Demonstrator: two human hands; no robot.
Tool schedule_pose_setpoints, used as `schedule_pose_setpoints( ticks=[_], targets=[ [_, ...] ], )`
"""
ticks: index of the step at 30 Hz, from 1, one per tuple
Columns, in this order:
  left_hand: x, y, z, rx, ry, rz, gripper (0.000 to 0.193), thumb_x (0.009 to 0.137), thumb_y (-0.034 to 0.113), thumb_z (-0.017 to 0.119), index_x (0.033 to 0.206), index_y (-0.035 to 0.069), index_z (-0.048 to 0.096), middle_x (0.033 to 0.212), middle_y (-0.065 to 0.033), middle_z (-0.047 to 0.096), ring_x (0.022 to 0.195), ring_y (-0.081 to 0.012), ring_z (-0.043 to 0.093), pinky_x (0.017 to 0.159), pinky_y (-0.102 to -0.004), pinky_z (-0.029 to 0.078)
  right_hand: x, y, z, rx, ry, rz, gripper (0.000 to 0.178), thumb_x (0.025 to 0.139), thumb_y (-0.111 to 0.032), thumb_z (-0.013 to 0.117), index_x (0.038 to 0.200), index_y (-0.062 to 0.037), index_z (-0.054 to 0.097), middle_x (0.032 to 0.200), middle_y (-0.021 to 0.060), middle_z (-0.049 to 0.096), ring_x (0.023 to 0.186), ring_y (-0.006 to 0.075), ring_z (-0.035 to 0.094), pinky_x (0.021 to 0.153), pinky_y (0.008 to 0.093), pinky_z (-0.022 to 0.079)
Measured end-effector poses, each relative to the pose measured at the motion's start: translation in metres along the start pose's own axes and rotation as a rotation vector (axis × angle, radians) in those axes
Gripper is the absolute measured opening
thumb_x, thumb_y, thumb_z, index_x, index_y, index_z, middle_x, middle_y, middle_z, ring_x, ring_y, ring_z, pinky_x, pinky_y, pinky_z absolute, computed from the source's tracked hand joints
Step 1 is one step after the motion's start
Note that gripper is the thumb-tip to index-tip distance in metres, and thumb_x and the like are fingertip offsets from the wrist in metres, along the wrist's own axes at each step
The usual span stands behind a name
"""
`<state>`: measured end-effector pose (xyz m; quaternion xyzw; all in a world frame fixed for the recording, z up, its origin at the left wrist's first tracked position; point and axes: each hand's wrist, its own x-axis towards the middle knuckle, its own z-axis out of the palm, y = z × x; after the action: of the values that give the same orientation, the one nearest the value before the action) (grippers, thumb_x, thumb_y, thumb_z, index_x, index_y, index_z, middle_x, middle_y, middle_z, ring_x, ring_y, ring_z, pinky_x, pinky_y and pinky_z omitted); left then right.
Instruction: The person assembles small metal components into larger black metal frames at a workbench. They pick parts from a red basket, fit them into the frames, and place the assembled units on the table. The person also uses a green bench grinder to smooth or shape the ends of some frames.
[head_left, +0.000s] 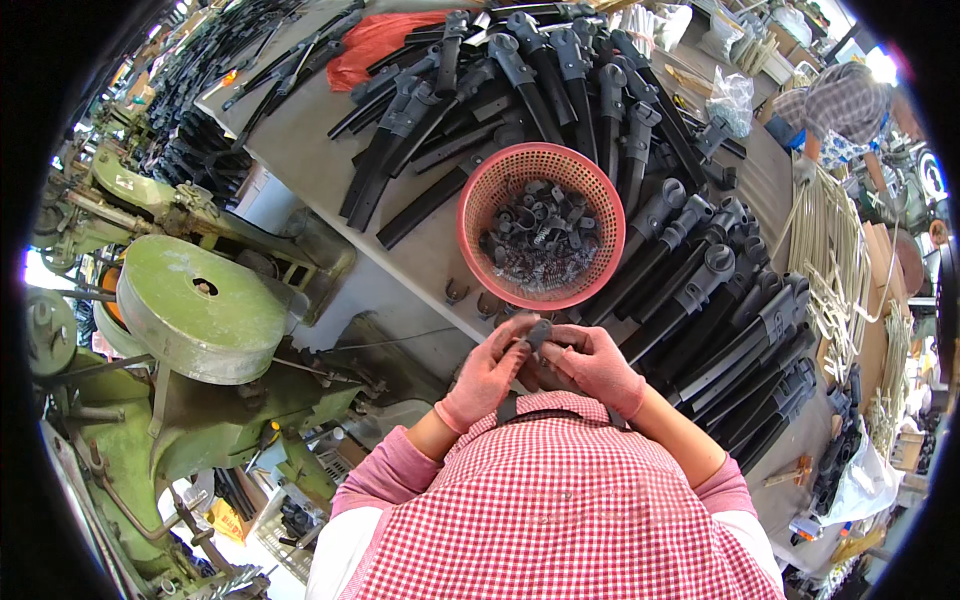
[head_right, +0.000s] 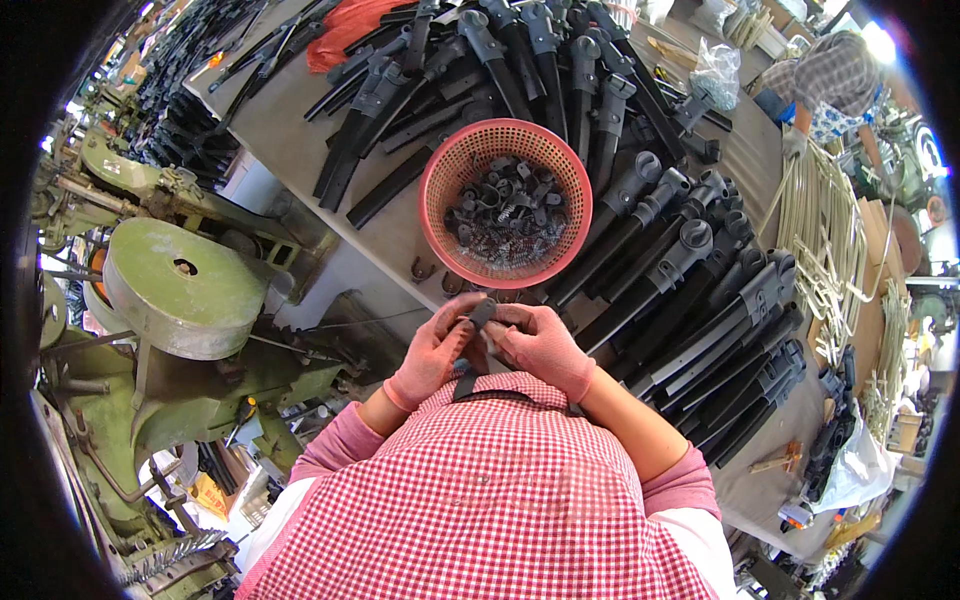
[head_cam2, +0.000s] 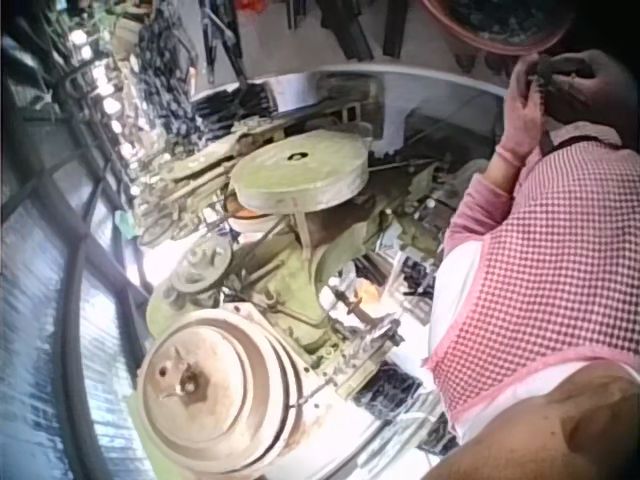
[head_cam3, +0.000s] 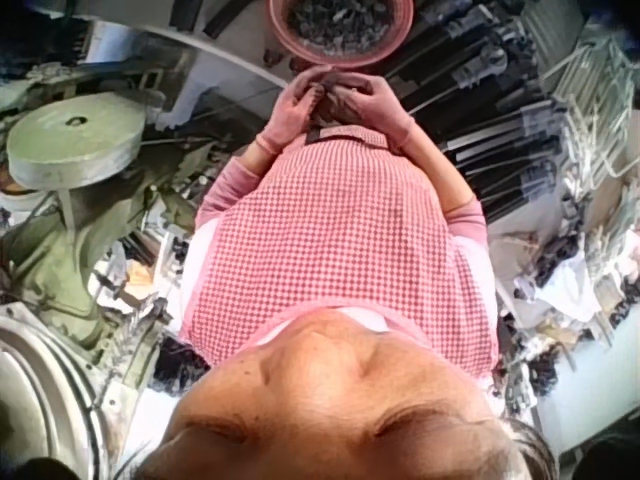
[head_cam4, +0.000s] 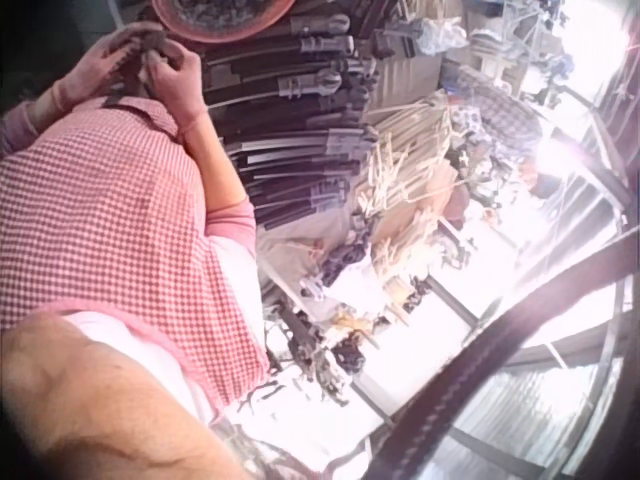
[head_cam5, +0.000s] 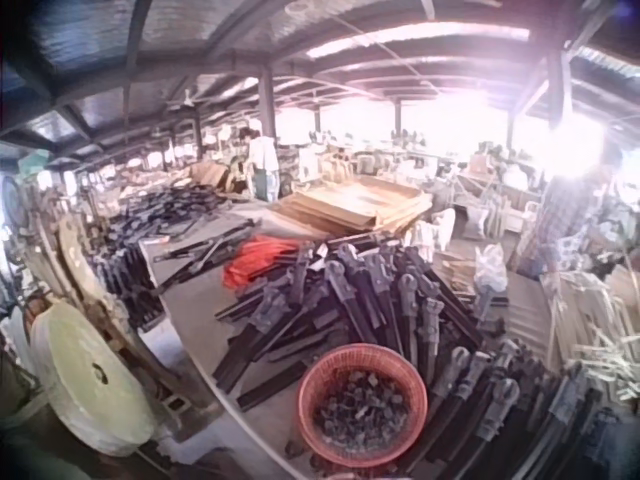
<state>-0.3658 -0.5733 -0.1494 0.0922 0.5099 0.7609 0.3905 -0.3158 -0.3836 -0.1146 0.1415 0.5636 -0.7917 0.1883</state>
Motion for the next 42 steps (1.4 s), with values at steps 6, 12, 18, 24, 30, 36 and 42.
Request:
schedule_pose_setpoints(
  ticks=[6,12,18,24,30,36,42],
  targets=[
    [0.041,-0.024,-0.129,1.170,0.658,0.377,0.020,0.095,0.020,0.063,0.106,0.004,0.064,0.094,-0.0172,0.072,0.082,-0.0376,0.070,0.071,-0.0430,0.055,0.008,0.021,-0.015,0.302,0.199,0.073,0.028,0.095,-0.006,0.061,0.122,0.0012,0.058,0.088,0.0013,0.058,0.083,0.0125,0.063,0.086,0.0233,0.054],
    [0.102,-0.034,-0.225,1.611,0.430,0.090,0.026,0.094,0.027,0.064,0.109,0.006,0.065,0.103,-0.0155,0.072,0.094,-0.0369,0.069,0.078,-0.0435,0.054,-0.008,0.007,-0.026,0.381,0.211,0.262,0.022,0.093,-0.012,0.068,0.110,0.0019,0.063,0.100,0.0114,0.069,0.083,0.0161,0.068,0.079,0.0283,0.059],
    [0.132,0.010,-0.166,1.609,0.356,0.583,0.025,0.087,0.032,0.069,0.102,0.011,0.069,0.093,-0.0095,0.068,0.086,-0.0315,0.066,0.077,-0.0429,0.054,-0.016,0.001,-0.031,0.324,0.346,0.237,0.027,0.091,-0.018,0.074,0.108,0.0008,0.066,0.093,0.0083,0.071,0.075,0.0125,0.066,0.068,0.0237,0.055],
    [0.199,-0.005,-0.094,2.363,-0.014,0.015,0.033,0.084,0.040,0.065,0.098,0.012,0.076,0.107,-0.0073,0.068,0.101,-0.0262,0.063,0.082,-0.0428,0.050,-0.033,0.005,-0.032,0.541,0.408,0.028,0.030,0.092,-0.016,0.072,0.116,0.0013,0.064,0.104,0.0100,0.070,0.089,0.0150,0.069,0.080,0.0293,0.060],
    [0.208,-0.025,-0.089,2.088,0.132,-0.032,0.026,0.086,0.031,0.063,0.102,0.015,0.077,0.112,-0.0110,0.067,0.106,-0.0326,0.062,0.092,-0.0439,0.051,-0.056,0.002,-0.041,0.481,0.405,0.013,0.034,0.093,-0.022,0.072,0.116,0.0020,0.064,0.094,0.0071,0.069,0.080,0.0129,0.067,0.078,0.0265,0.058],
    [0.178,0.014,-0.050,0.879,0.208,0.312,0.010,0.099,0.016,0.059,0.099,0.007,0.062,0.087,-0.0129,0.066,0.076,-0.0261,0.064,0.074,-0.0352,0.054,-0.061,-0.004,-0.048,0.570,0.378,-0.155,0.030,0.094,-0.017,0.071,0.118,0.0007,0.064,0.101,0.0093,0.071,0.083,0.0134,0.069,0.075,0.0277,0.059],
    [0.087,0.030,0.044,0.068,-0.133,-0.016,0.014,0.099,0.014,0.062,0.106,0.002,0.063,0.093,-0.0084,0.069,0.076,-0.0124,0.066,0.069,-0.0256,0.054,-0.055,-0.010,-0.040,0.574,0.324,-0.175,0.027,0.093,-0.018,0.073,0.114,-0.0016,0.066,0.097,0.0060,0.071,0.080,0.0103,0.067,0.072,0.0255,0.056]
  ],
)
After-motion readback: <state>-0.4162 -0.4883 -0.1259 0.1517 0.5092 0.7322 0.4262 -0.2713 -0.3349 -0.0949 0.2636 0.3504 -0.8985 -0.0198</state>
